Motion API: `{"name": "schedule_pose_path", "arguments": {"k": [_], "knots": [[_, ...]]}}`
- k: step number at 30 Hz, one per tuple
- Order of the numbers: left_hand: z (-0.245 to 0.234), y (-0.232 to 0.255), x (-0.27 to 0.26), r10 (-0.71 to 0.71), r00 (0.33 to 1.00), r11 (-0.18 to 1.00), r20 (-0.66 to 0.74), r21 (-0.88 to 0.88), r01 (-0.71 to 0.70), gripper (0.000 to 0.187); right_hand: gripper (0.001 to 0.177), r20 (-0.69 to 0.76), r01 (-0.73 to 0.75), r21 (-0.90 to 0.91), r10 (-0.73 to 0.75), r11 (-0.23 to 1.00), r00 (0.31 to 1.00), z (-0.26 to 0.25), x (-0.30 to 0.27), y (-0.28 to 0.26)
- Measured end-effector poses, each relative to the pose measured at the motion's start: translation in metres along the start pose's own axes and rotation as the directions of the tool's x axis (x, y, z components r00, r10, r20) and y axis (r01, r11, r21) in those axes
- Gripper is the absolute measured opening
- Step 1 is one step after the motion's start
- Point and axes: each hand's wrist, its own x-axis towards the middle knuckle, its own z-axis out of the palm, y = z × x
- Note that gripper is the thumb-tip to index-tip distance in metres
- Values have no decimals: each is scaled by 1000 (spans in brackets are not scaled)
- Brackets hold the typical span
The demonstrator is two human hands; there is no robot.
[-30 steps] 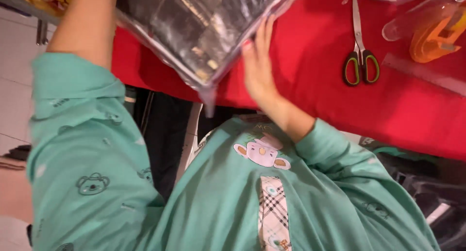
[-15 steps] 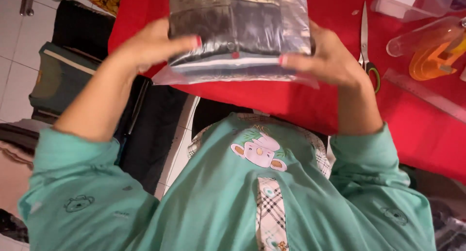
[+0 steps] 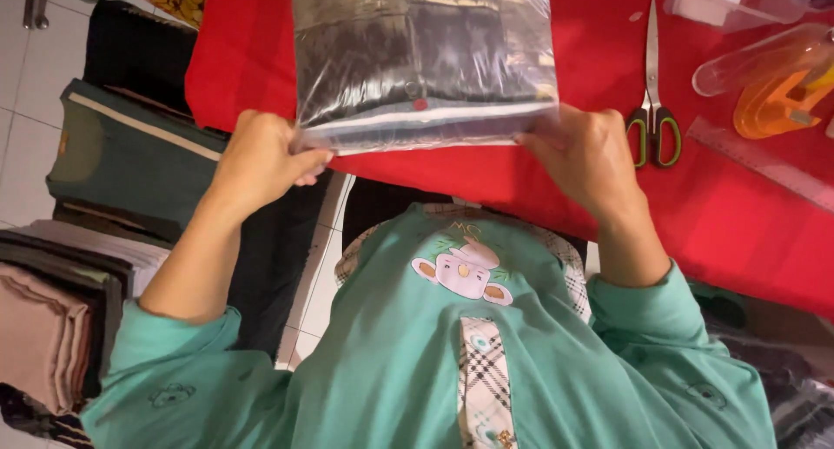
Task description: Packaging folded clothes into a plastic bag and writing a label for identification.
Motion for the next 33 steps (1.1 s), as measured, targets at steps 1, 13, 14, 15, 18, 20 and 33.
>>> {"name": "schedule_pose_path", "arguments": {"k": [1, 13, 14, 15, 18, 20, 33], "knots": [[-2, 0, -3, 31, 1000, 999, 0, -20, -31, 15, 17, 12, -47, -9, 47, 999, 999, -5, -2, -4], [-68, 68, -28, 49, 996, 904, -74, 428, -13, 21, 12, 32, -178, 481, 186, 858, 982, -26, -57, 83], [-62, 84, -21, 48, 996, 901, -70, 434, -13, 21, 12, 30, -180, 487, 189, 855, 982, -20, -57, 84], [-57, 101, -14, 283, 954, 901, -96, 367, -230, 23, 28, 25, -146, 529, 157, 836, 987, -14, -56, 85], [-27, 155, 21, 639, 767, 729, -58, 364, -580, 35, 58, -9, -63, 656, 92, 752, 996, 15, -49, 76], [2, 182, 50, 755, 655, 590, 29, 405, -698, 46, 71, -39, -14, 734, 63, 679, 997, 40, -44, 69], [66, 201, 106, 716, 556, 452, 421, 326, -830, 18, 27, -235, 146, 862, 127, 485, 964, 94, -31, 51]]}}
